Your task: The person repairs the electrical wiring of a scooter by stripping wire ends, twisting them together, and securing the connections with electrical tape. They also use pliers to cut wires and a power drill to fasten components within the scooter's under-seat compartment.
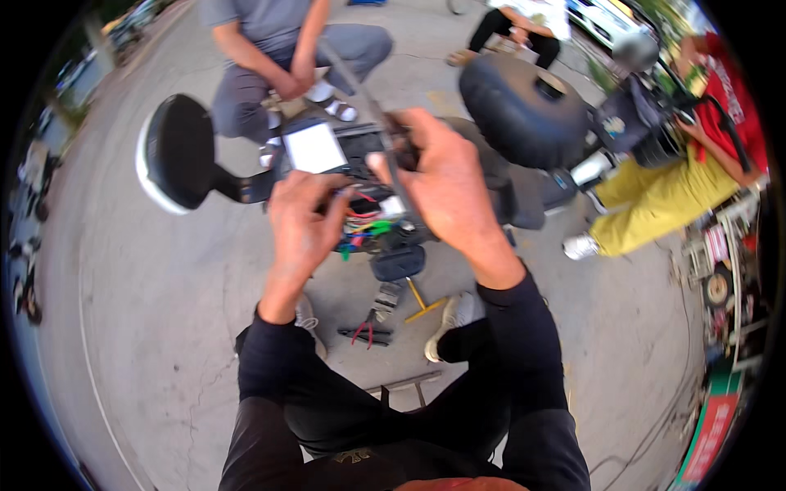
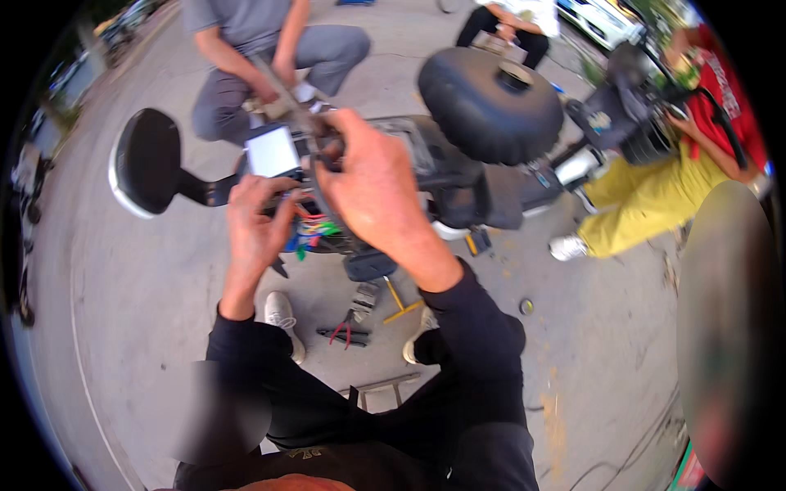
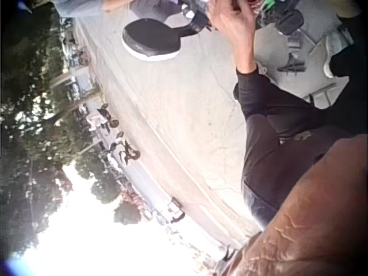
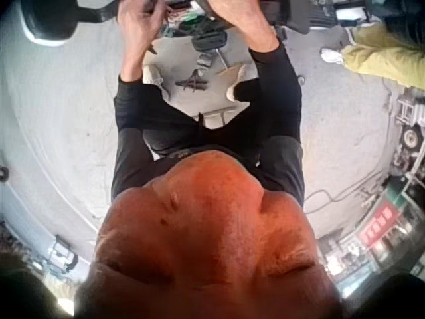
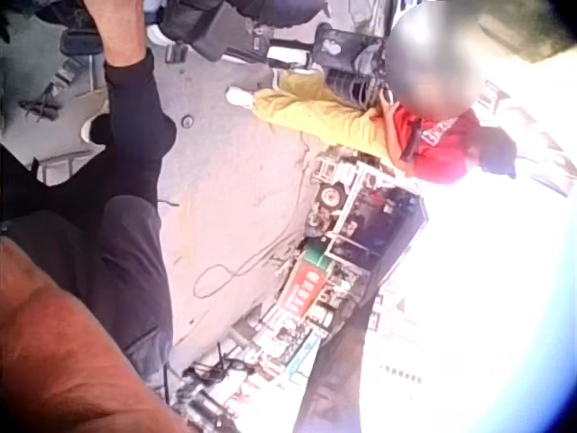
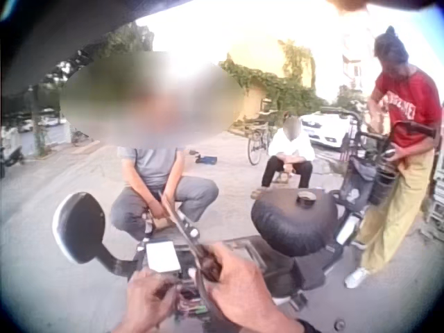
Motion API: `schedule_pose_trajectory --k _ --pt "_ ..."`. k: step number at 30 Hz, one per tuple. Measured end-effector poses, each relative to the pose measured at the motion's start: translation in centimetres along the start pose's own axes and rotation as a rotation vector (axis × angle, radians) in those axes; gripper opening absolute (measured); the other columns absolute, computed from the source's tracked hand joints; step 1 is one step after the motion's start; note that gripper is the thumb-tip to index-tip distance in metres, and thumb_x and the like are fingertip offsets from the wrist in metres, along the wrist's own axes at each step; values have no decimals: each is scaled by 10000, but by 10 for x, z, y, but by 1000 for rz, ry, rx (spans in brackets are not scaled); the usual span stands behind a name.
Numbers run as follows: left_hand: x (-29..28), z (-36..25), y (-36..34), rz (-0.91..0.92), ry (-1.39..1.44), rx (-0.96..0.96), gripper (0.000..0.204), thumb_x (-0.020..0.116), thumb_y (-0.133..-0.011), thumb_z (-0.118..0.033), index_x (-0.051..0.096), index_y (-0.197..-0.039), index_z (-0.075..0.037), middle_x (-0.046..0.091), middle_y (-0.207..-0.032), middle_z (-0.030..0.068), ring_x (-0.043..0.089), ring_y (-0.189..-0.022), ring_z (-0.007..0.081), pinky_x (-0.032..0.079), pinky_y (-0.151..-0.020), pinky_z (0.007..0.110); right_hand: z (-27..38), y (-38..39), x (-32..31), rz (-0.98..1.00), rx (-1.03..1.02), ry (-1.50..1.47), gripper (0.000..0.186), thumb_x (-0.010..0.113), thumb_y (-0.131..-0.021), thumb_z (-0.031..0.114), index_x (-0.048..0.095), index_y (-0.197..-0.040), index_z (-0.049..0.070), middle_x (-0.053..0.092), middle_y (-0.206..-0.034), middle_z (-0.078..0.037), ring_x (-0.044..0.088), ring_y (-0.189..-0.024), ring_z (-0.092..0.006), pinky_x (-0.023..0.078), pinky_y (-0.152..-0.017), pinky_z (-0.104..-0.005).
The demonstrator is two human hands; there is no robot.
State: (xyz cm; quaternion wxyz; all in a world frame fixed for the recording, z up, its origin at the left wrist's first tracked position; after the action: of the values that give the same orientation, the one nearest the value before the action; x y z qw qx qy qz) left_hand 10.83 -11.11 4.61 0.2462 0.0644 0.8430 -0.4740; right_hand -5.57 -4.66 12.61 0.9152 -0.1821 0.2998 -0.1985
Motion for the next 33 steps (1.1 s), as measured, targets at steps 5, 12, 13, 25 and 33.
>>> schedule_pose_trajectory --k 5,12,13,25,33 --pt "21 47 32 267 512 -599 154 609 -1008 -126 661 -1100 -13 675 -816 0 476 -587 -3 333 -493 179 -39 115 -8 -167 128 -744 419 681 -932 45 469 -1291 0 576 -888 -35 538 -806 -82 443 -688 -250" --pt "24 56 33 285 561 -682 257 627 -1009 -242 642 -1127 -14 704 -918 59 491 -551 6 346 -469 162 -94 232 -162 -1046 387 -935 344 520 -1039 277 482 -1243 3 613 -865 -108 607 -730 -206 485 -644 -331" --pt "25 60 34 322 590 -701 262 631 -1006 -250 645 -1123 -16 689 -865 44 485 -545 6 346 -466 162 -106 233 -193 -1110 289 -937 336 551 -1025 257 489 -1237 4 603 -887 -92 593 -770 -196 480 -677 -335" --pt "17 41 18 217 818 -720 165 649 -986 -164 614 -980 -3 633 -767 2 542 -586 47 426 -518 210 -64 166 -58 -3 392 -284 377 674 -900 6 584 -1264 -27 591 -849 -17 524 -723 -53 417 -643 -196" --pt "23 34 25 171 870 -727 168 659 -974 -167 587 -914 -28 600 -702 -21 509 -562 35 397 -505 209 -29 32 3 62 53 -132 388 688 -841 -1 610 -1221 5 664 -844 -108 629 -732 -176 499 -718 -302"
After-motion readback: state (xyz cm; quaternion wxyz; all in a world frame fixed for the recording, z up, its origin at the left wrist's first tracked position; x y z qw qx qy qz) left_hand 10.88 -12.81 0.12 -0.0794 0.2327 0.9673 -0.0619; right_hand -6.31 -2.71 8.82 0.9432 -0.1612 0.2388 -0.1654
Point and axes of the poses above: each hand's wrist, its own y-axis away from the middle knuckle, its own x-axis out of the palm, z = x × y, the point moved 5 cm from there along -y, towards the middle knuckle
